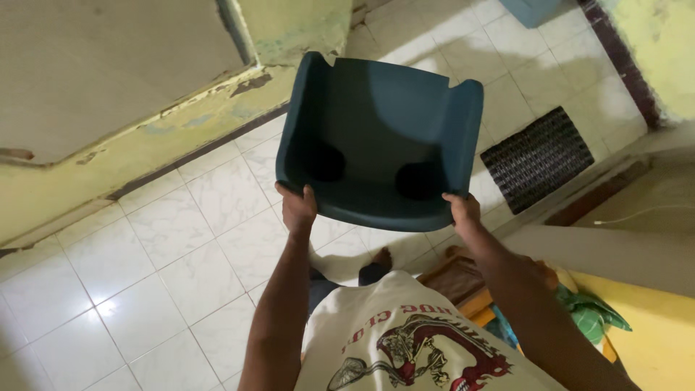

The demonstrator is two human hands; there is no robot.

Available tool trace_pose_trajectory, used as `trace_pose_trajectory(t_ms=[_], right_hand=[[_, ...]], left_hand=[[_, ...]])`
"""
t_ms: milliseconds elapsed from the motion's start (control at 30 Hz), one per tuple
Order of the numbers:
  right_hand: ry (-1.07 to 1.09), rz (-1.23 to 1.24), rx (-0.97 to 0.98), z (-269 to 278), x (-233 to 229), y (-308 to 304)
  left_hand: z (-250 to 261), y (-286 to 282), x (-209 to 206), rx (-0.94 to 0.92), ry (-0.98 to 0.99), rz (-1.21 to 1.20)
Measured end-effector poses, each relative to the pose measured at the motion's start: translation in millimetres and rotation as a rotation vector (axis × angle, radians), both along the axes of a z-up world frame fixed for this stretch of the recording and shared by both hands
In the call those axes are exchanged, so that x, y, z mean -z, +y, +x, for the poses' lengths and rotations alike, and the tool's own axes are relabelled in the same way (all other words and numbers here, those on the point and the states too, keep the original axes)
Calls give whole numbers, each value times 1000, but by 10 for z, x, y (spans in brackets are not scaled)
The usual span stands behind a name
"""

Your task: The person carries a blue plastic chair by hand from a tiled room into an adjacent room and places it on the floor. The chair is held with both hands and moved across the threshold without using any tools.

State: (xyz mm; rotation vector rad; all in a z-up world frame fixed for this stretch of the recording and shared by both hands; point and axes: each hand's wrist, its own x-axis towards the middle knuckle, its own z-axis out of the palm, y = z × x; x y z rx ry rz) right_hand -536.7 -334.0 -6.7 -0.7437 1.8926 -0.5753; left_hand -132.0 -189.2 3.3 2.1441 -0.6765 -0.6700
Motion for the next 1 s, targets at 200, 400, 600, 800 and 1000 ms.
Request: trace_pose_trajectory(t_ms=[200,400,600,800,1000], right_hand=[[-208,21,64,-472,194,-224],[-42,4,10,-791,296,-289],[-171,-122,0,-1003,297,-238],[-310,-110,157,-1247,335,-73],[-293,-5,233,-1578,328,250]], left_hand=[[-532,-224,-99,9,-4,38],[-844,-393,129,1,-42,81],[-1034,-523,527,-18,-170,-69],[-1227,-741,190,-51,-61,12],[-1568,-1155,-281,92,-25,33]])
